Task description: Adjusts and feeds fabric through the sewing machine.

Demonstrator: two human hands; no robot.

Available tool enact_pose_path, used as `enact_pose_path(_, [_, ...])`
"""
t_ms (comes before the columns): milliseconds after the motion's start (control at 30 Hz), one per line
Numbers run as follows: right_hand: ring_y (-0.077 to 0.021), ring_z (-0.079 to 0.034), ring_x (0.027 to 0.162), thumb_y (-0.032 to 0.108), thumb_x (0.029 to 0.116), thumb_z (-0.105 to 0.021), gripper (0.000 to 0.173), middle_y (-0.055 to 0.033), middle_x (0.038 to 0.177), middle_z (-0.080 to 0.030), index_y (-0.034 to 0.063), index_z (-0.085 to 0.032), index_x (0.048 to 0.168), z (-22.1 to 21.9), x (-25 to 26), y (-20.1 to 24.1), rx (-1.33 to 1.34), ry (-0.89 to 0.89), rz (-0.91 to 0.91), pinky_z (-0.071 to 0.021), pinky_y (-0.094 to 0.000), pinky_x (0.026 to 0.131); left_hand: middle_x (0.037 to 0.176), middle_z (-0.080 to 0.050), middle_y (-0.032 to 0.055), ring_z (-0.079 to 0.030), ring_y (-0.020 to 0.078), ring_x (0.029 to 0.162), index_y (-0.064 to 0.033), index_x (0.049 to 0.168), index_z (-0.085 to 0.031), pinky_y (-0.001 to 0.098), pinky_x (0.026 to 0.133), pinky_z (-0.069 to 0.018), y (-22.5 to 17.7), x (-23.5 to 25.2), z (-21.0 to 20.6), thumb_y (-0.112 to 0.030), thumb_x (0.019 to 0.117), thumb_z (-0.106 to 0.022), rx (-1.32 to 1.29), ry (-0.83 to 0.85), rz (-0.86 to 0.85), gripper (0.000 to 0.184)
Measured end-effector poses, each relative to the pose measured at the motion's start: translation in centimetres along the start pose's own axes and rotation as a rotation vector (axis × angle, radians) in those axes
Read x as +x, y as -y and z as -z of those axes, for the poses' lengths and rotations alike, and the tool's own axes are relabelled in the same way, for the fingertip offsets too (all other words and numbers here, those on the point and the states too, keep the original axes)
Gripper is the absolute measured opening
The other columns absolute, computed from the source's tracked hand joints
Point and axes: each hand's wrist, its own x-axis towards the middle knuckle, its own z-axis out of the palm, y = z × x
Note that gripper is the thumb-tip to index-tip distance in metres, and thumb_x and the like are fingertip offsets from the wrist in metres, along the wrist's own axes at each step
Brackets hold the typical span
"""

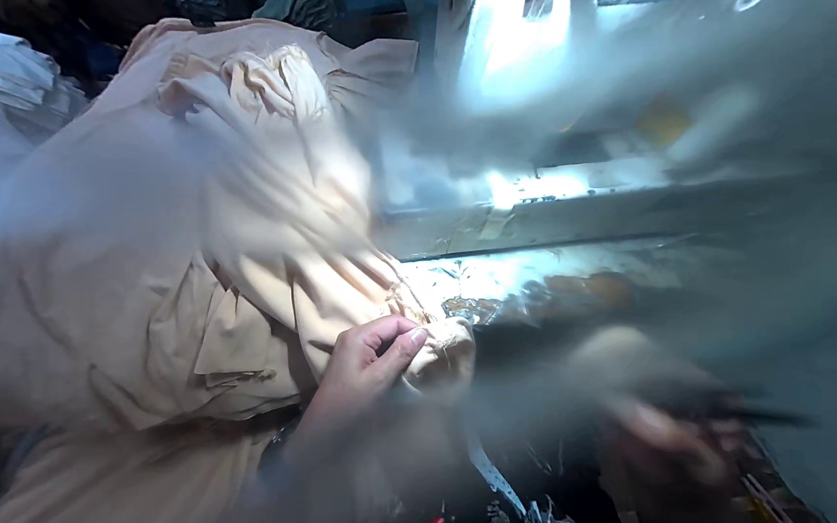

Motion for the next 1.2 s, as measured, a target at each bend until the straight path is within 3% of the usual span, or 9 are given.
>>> enact_pose_path(100, [0.0079,-0.065,0.08,0.027,0.0971,-0.066,0.014,0.0199,0.096,-0.072,0.0315,-0.073,0.108,2.1,1.5,-2.0,-0.107,-0.173,0.014,-0.0528,-0.0099,0.068,0.076,-0.068,-0.0086,-0.061,-0.005,0.068,-0.0093,0.094,-0.074,0.013,0.065,-0.0504,-0.1,0.2,0.1,-0.016,0.1003,-0.06,0.003,-0.009,0.003,0.016])
enact_pose_path(200, [0.0026,-0.059,0.072,0.015,0.0925,-0.064,0.01,0.003,0.083,-0.066,0.0059,-0.069,0.093,3.7,3.2,-5.4,-0.633,-0.147,0.05,-0.0507,-0.0137,0.066,0.077,-0.067,-0.0092,-0.059,-0.0066,0.069,-0.0086,0.093,-0.074,0.0116,0.065,-0.0493,-0.4,-0.1,0.2,-0.015,0.0996,-0.062,0.034,-0.005,-0.005,0.015])
enact_pose_path(300, [-0.0426,-0.069,0.094,0.018,0.0927,-0.069,0.024,-0.0245,0.099,-0.07,-0.0035,-0.073,0.103,4.4,4.5,-7.8,-1.082,0.197,-0.196,-0.0545,-0.0618,0.081,0.083,-0.07,-0.0064,-0.06,-0.0074,0.073,-0.0053,0.094,-0.076,0.0104,0.069,-0.0499,-0.9,0.1,-0.1,-0.014,0.098,-0.063,0.075,0.009,-0.114,0.016])
enact_pose_path(367, [-0.052,-0.061,0.115,0.032,0.0933,-0.068,0.038,-0.0278,0.118,-0.067,-0.0002,-0.073,0.114,3.5,4.4,-7.2,-1.1,0.24,-0.155,-0.0439,-0.0716,0.096,0.087,-0.071,-0.005,-0.062,-0.0077,0.077,-0.0043,0.094,-0.076,0.01,0.071,-0.0509,-1.1,0.1,0.1,-0.015,0.0982,-0.064,0.09,0.022,-0.174,0.017])
enact_pose_path(467, [-0.013,-0.063,0.118,0.036,0.094,-0.069,0.04,-0.006,0.123,-0.07,0.0068,-0.073,0.121,0.7,3.9,-5.2,-0.57,0.151,-0.066,-0.0518,-0.0308,0.1,0.088,-0.072,-0.0039,-0.062,-0.008,0.079,-0.0029,0.094,-0.076,0.0093,0.073,-0.0507,-2.4,0.2,0.4,-0.014,0.0987,-0.063,0.096,0.067,-0.222,0.018])
enact_pose_path(567, [0.0021,-0.066,0.1,0.02,0.0931,-0.074,0.023,0.0064,0.108,-0.073,0.0085,-0.074,0.113,-1.4,4.8,-4.6,0.153,0.361,-0.335,-0.0552,-0.0178,0.089,0.085,-0.071,-0.0013,-0.062,-0.007,0.076,-0.002,0.095,-0.076,0.0087,0.072,-0.0508,-3.9,0.5,1.0,-0.013,0.0983,-0.063,0.247,0.041,-0.356,0.018])
enact_pose_path(667, [0.0063,-0.063,0.079,0.017,0.0927,-0.072,0.007,0.0118,0.086,-0.069,0.0124,-0.076,0.088,-1.8,4.9,-4.4,0.172,0.312,-0.426,-0.054,-0.0129,0.074,0.085,-0.071,0.0009,-0.064,0.0,0.079,-0.0075,0.096,-0.078,0.0141,0.076,-0.0513,-3.8,1.2,2.5,-0.017,0.0958,-0.061,0.594,-0.149,-0.474,0.02])
enact_pose_path(867, [0.0058,-0.065,0.075,0.016,0.0915,-0.071,0.007,0.0107,0.08,-0.07,0.0106,-0.075,0.088,-1.8,5.2,-3.9,0.166,0.243,-0.461,-0.0555,-0.014,0.071,0.094,-0.069,-0.0064,-0.062,-0.0056,0.085,-0.0062,0.107,-0.07,0.0134,0.078,-0.0514,-5.3,5.5,2.1,-0.01,0.1045,-0.049,0.18,-0.049,-0.289,0.021])
enact_pose_path(1200, [0.0061,-0.061,0.054,0.013,0.1016,-0.054,0.027,0.0125,0.066,-0.066,0.0115,-0.07,0.079,-1.1,8.4,-7.6,0.312,0.111,-0.534,-0.0524,-0.0135,0.049,0.08,-0.068,0.0054,-0.067,0.0193,0.072,-0.0067,0.087,-0.074,0.0416,0.064,-0.0549,-6.2,19.7,2.4,-0.019,0.095,-0.064,0.912,0.008,-0.408,0.018])
